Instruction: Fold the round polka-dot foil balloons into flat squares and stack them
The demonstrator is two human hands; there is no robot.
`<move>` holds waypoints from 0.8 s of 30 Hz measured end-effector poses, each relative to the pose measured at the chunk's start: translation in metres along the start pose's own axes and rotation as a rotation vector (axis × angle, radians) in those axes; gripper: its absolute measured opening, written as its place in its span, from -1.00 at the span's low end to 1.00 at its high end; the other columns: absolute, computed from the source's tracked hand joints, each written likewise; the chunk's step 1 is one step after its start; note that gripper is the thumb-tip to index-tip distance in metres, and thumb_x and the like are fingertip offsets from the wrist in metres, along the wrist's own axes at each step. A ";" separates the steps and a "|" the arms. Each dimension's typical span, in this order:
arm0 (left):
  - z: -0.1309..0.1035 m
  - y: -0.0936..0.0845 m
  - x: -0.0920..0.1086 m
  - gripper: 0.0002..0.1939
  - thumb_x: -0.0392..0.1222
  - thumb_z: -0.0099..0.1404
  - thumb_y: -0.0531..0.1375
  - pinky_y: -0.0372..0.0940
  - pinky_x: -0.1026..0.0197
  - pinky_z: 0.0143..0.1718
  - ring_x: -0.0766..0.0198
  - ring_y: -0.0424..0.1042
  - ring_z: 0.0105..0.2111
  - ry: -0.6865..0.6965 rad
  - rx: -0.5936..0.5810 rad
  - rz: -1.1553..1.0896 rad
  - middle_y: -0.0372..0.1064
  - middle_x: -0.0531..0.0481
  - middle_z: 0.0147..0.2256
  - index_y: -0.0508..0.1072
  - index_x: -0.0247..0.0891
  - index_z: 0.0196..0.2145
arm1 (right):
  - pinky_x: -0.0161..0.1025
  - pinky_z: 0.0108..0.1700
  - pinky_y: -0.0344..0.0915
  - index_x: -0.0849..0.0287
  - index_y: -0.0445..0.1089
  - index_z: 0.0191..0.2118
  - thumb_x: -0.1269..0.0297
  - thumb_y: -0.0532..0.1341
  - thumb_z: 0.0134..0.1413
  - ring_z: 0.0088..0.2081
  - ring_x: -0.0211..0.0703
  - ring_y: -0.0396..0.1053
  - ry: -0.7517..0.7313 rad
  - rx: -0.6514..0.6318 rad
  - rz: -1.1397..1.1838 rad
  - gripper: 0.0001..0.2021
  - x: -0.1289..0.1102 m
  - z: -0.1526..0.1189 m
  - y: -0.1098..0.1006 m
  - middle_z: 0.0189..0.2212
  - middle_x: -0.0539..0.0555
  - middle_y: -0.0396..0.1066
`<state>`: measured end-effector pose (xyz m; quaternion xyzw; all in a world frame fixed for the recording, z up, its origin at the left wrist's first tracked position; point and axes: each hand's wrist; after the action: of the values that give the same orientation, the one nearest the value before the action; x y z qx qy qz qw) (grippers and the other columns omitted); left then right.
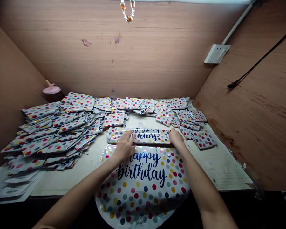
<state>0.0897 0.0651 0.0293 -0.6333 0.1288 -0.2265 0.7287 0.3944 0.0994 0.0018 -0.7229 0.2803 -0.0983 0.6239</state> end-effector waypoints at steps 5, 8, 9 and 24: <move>0.045 0.027 0.058 -0.30 -0.21 0.23 0.16 0.19 -0.11 0.05 -0.20 0.14 0.16 0.032 -0.210 0.066 0.09 -0.41 0.20 0.05 -0.41 0.27 | -0.09 -0.12 0.27 0.34 0.30 0.04 0.16 0.00 0.26 -0.08 0.11 0.38 -0.008 0.034 -0.033 -0.61 -0.006 -0.022 -0.022 -0.10 0.37 0.40; 0.067 0.035 0.062 -0.41 -0.36 0.25 0.11 0.27 -0.11 -0.09 -0.26 0.23 0.10 -0.037 -0.216 0.101 0.18 -0.50 0.11 0.13 -0.41 0.23 | -0.03 -0.04 0.22 0.31 0.15 0.17 0.14 -0.12 0.31 0.02 0.14 0.28 -0.101 0.227 -0.038 -0.54 -0.008 -0.073 -0.014 0.06 0.38 0.26; 0.071 0.036 0.061 -0.40 -0.38 0.23 0.14 0.28 -0.11 -0.12 -0.27 0.24 0.08 -0.042 -0.221 0.109 0.19 -0.49 0.10 0.15 -0.38 0.22 | -0.04 -0.03 0.21 0.30 0.21 0.13 0.16 -0.15 0.32 0.01 0.12 0.27 -0.235 0.349 -0.029 -0.56 -0.009 -0.092 -0.006 0.03 0.35 0.28; 0.079 -0.031 0.027 -0.72 -0.35 0.35 -0.02 0.31 0.19 -0.31 0.13 0.48 -0.29 -0.134 -0.025 0.025 0.45 -0.20 -0.26 0.42 -0.28 -0.09 | 0.29 0.20 -0.14 -0.05 0.07 0.28 -0.16 -0.10 0.21 0.28 0.34 -0.13 -0.634 0.068 -0.057 -0.40 -0.046 -0.111 0.045 0.30 0.18 -0.01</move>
<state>0.1454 0.1170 0.0750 -0.6545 0.0904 -0.1729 0.7304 0.2892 0.0263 -0.0095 -0.7040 0.0480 0.1050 0.7008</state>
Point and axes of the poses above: each hand's wrist, its own z-axis towards the middle knuckle, its own y-axis out of the palm, x = y × z
